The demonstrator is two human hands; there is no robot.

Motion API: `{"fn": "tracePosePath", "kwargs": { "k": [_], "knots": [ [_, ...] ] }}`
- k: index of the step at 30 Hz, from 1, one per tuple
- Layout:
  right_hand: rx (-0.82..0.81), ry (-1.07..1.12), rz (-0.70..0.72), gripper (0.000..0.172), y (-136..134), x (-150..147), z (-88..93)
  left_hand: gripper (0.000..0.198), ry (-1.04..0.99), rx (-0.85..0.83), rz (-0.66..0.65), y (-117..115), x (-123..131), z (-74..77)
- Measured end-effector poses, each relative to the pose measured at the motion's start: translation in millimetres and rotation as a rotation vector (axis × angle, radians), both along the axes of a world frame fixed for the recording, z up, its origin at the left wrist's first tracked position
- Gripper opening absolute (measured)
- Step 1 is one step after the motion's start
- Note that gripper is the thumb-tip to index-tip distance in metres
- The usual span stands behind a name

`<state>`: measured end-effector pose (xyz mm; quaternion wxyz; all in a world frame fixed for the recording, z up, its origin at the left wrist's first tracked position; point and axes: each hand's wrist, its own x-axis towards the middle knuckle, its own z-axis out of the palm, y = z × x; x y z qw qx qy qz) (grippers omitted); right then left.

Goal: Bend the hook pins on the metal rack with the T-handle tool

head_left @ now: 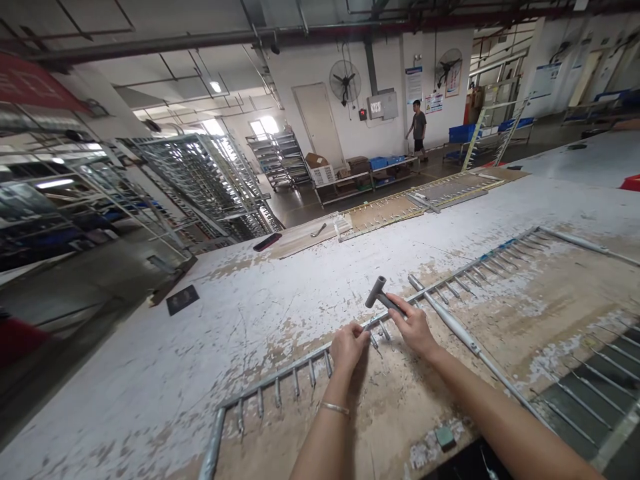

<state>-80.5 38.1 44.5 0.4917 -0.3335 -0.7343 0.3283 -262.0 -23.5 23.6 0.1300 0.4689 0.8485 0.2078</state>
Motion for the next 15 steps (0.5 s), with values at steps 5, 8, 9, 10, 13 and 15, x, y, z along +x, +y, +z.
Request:
{"fn": "tracePosePath", "kwargs": {
  "k": [5, 8, 9, 10, 13, 15],
  "knots": [
    [0.113, -0.514, 0.030, 0.041, 2, 0, -19.9, 0.018, 0.106, -0.002, -0.028, -2, 4, -1.9],
    [0.158, -0.617, 0.075, 0.041, 2, -2, -16.8, 0.019, 0.123, 0.002, -0.032, -3, 4, -4.4],
    [0.186, -0.564, 0.065, 0.042, 2, -3, -14.6, 0.020, 0.122, 0.003, -0.031, -4, 4, -5.0],
    [0.214, -0.499, 0.046, 0.043, 1, -4, -13.0, 0.020, 0.116, 0.002, -0.031, -4, 4, -5.4],
    [0.261, -0.444, -0.011, 0.045, -1, -6, -14.2, 0.020, 0.097, -0.011, -0.025, -3, 5, -5.5],
    [0.238, -0.573, -0.003, 0.043, 0, -6, -17.0, 0.019, 0.097, -0.017, -0.017, -3, 5, -5.4]
  ]
}}
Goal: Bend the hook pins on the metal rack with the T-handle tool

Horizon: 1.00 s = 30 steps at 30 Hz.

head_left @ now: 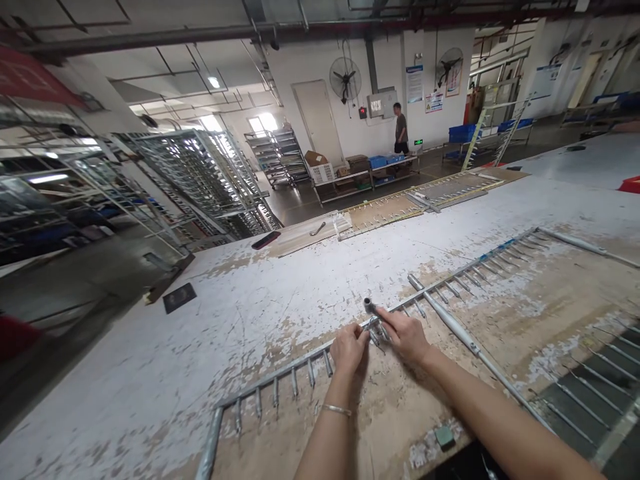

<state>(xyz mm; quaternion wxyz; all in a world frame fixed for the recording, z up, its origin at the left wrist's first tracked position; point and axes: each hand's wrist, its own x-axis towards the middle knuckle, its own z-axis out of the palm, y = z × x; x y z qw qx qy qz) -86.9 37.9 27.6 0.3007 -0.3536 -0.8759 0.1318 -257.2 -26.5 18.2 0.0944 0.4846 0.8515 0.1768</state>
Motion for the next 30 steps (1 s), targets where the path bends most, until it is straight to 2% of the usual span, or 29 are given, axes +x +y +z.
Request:
{"fn": "tracePosePath", "kwargs": {
  "k": [3, 8, 13, 18, 23, 27, 30],
  "knots": [
    [-0.032, -0.137, 0.005, 0.041, 3, 0, 0.9, 0.019, 0.014, 0.020, -0.003, 0, 0, -1.3],
    [0.009, 0.091, 0.000, 0.045, 3, 3, 5.2, 0.018, -0.006, 0.041, 0.007, 1, -1, -5.2],
    [-0.059, -0.150, 0.047, 0.041, 4, 5, 9.4, 0.018, -0.013, 0.027, 0.012, 1, -1, -5.2],
    [-0.019, 0.035, 0.003, 0.044, 1, 4, 13.1, 0.017, -0.012, 0.028, 0.008, 1, -1, -3.7],
    [-0.072, -0.165, 0.046, 0.040, -1, 7, 12.0, 0.019, -0.007, 0.010, 0.009, 0, 1, -0.2],
    [-0.020, -0.007, 0.030, 0.043, 0, 7, 14.1, 0.021, -0.016, -0.005, 0.009, -1, 1, 2.0],
    [-0.045, -0.090, 0.021, 0.043, 1, 7, 11.2, 0.018, -0.011, 0.003, 0.010, -1, 1, 1.8]
  ]
}}
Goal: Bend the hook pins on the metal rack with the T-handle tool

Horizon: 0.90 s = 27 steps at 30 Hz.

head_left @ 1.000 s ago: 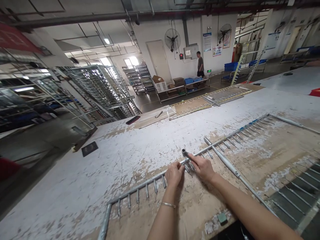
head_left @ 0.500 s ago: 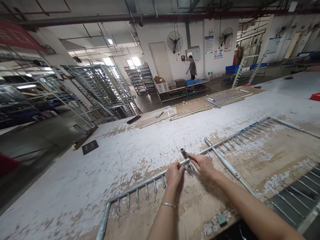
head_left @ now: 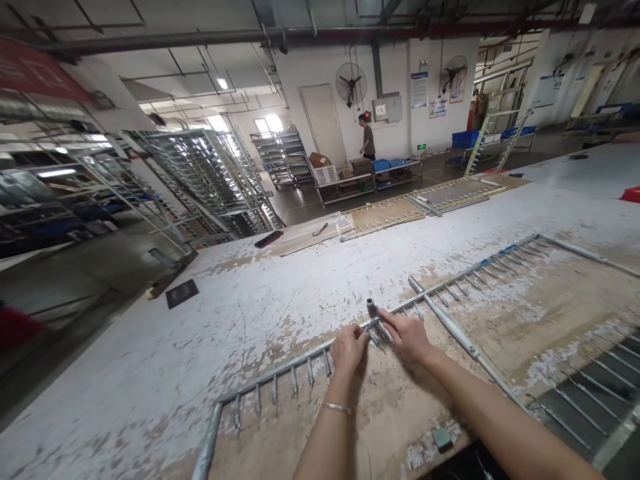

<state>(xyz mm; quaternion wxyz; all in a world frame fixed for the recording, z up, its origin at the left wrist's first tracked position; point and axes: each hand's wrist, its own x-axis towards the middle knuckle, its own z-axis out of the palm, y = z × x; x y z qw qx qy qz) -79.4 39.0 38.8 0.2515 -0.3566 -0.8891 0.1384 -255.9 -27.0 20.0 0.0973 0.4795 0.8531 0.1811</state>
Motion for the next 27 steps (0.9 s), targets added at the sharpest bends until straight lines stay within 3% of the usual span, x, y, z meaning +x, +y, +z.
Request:
{"fn": "tracePosePath", "kwargs": {
  "k": [3, 8, 14, 19, 23, 27],
  "knots": [
    [-0.022, -0.098, 0.038, 0.041, 2, 0, 0.4, 0.019, -0.001, 0.004, -0.001, 1, -1, -0.8],
    [0.047, 0.167, 0.018, 0.044, 1, -1, -3.1, 0.017, -0.012, 0.021, 0.010, 2, -2, -2.8],
    [-0.014, 0.002, 0.023, 0.041, 0, 0, -11.4, 0.018, -0.020, 0.021, 0.017, 2, -2, -4.6],
    [0.051, 0.236, -0.011, 0.044, 1, -1, -14.5, 0.019, -0.031, 0.002, 0.025, 1, -1, -3.1],
    [-0.029, 0.060, -0.006, 0.041, 3, 4, -17.2, 0.019, -0.038, -0.003, 0.034, 1, 0, -1.7],
    [0.024, 0.252, 0.023, 0.042, 1, 2, -15.2, 0.018, -0.038, 0.003, 0.027, 1, 0, -2.6]
  ]
}}
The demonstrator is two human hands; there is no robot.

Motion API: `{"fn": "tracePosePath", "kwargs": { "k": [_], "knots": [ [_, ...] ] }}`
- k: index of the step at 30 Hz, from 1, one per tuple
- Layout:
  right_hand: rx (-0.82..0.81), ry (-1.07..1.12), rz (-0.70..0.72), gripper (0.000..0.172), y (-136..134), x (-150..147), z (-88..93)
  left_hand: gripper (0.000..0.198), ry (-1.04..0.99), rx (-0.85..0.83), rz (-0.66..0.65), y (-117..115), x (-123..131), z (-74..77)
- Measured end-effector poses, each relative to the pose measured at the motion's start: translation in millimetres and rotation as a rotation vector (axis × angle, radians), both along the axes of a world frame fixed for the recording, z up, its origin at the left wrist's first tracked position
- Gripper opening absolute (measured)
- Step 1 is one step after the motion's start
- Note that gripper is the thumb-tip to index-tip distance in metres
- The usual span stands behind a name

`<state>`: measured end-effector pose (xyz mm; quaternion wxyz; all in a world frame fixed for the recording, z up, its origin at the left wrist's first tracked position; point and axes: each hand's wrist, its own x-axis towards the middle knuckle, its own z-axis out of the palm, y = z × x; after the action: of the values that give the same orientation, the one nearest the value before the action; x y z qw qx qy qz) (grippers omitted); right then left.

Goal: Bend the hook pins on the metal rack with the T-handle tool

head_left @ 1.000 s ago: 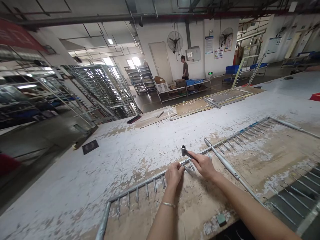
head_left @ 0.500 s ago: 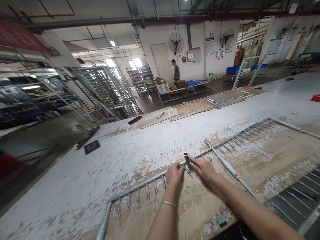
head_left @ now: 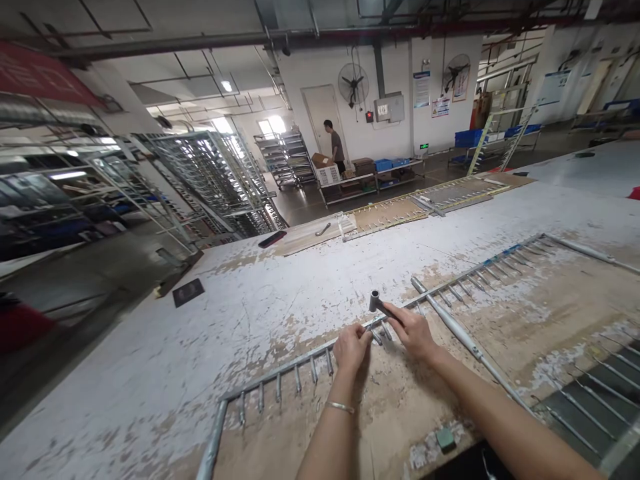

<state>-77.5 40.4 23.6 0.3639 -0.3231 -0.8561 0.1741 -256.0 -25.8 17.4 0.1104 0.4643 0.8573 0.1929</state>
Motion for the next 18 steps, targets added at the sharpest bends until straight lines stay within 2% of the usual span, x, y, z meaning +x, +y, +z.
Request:
{"fn": "tracePosePath", "kwargs": {
  "k": [2, 7, 10, 12, 16, 18],
  "knots": [
    [0.018, 0.049, -0.013, 0.043, -2.4, -3.7, -2.7, 0.017, 0.000, 0.010, 0.001, 0.1, -0.1, -0.7],
    [-0.020, -0.123, -0.031, 0.039, -3.0, -8.5, -6.7, 0.018, 0.007, 0.009, 0.013, 0.5, -1.0, -2.5],
    [0.012, 0.031, -0.060, 0.042, -0.6, -7.0, -3.3, 0.018, 0.005, 0.021, 0.006, 0.4, -1.2, -3.6],
    [0.010, 0.054, -0.074, 0.043, 0.2, -5.0, -2.9, 0.017, 0.002, 0.025, 0.011, 0.1, -0.8, -3.4],
    [-0.060, -0.200, -0.020, 0.040, -1.9, -1.8, -4.0, 0.018, -0.003, 0.009, 0.012, -1.0, 0.1, -1.2],
    [-0.038, -0.169, 0.003, 0.041, -5.1, -2.2, -3.6, 0.018, 0.003, 0.010, -0.002, -1.3, 0.4, -0.3]
  ]
}}
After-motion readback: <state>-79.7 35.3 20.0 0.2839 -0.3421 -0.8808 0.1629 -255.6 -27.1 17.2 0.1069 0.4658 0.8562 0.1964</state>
